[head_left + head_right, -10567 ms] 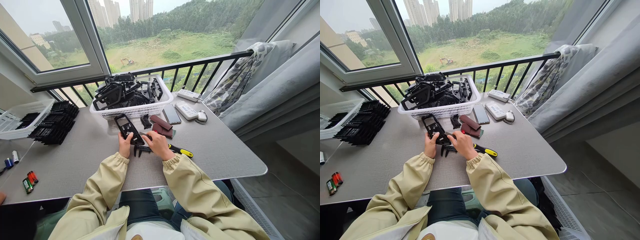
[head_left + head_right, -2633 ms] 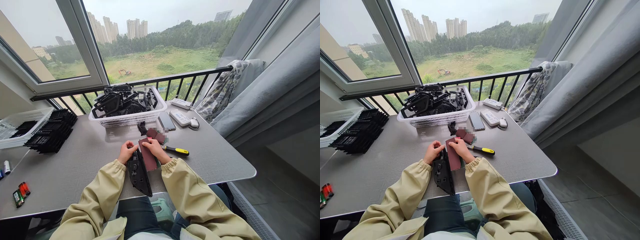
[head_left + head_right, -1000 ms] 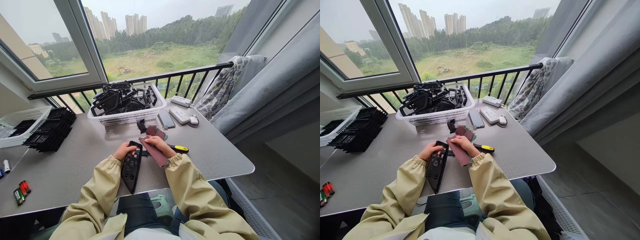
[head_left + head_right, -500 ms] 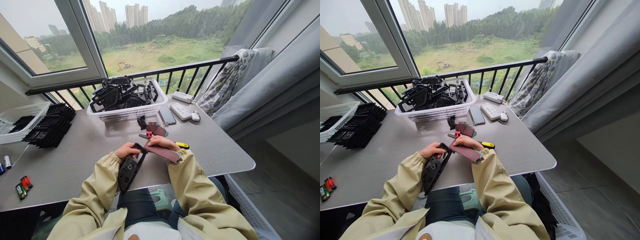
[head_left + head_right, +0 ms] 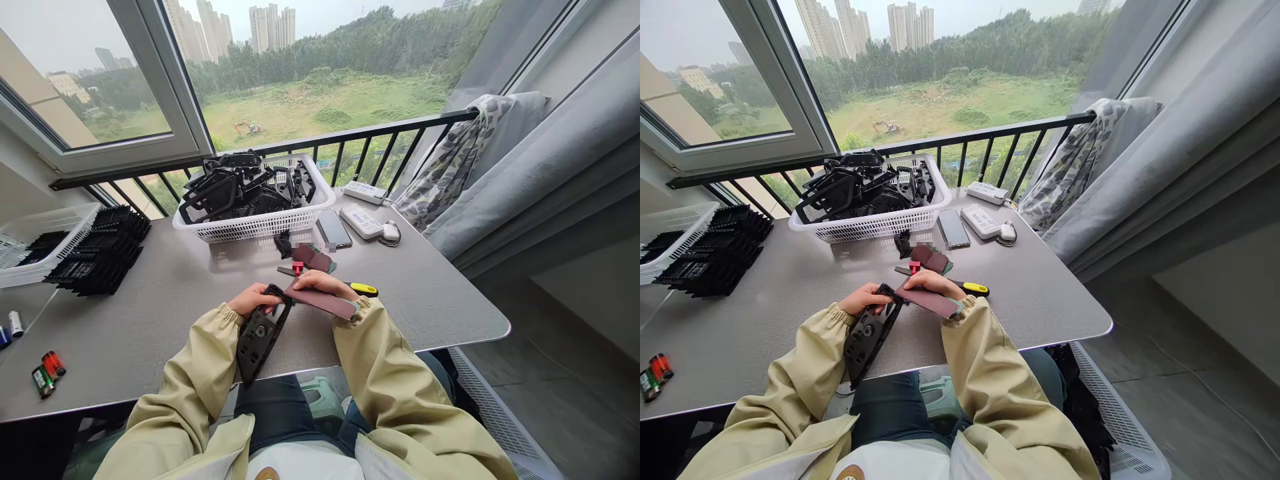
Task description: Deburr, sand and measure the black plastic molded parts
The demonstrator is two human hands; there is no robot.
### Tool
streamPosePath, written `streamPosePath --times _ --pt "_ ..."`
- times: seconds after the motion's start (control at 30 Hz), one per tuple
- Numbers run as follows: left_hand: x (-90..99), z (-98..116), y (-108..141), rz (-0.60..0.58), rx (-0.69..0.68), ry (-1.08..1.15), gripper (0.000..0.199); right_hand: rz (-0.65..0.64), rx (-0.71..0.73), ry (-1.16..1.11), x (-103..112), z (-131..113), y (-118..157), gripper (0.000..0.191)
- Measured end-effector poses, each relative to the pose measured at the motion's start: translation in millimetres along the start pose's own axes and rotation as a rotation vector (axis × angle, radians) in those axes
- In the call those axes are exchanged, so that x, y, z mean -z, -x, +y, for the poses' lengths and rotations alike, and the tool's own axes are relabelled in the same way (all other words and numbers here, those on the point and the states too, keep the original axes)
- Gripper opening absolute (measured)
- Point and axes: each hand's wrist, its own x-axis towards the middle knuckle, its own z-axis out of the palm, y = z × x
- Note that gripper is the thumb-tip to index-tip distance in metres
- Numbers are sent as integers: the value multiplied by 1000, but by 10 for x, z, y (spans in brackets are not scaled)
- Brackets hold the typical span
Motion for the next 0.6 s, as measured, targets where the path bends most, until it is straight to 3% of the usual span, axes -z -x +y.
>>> streamPosePath --times 0.13,0.33,0.47,0.6 --pt "12 -23 -29 40 -20 51 30 48 -1 -22 -7 22 -3 21" --pt "25 -9 -69 197 -149 239 36 242 37 -114 -26 99 -64 21" --pt "-13 12 -76 301 -145 279 31 347 54 -167 -24 137 -129 20" --pt "-49 21 -91 385 -113 299 24 362 73 -203 -48 134 -137 23"
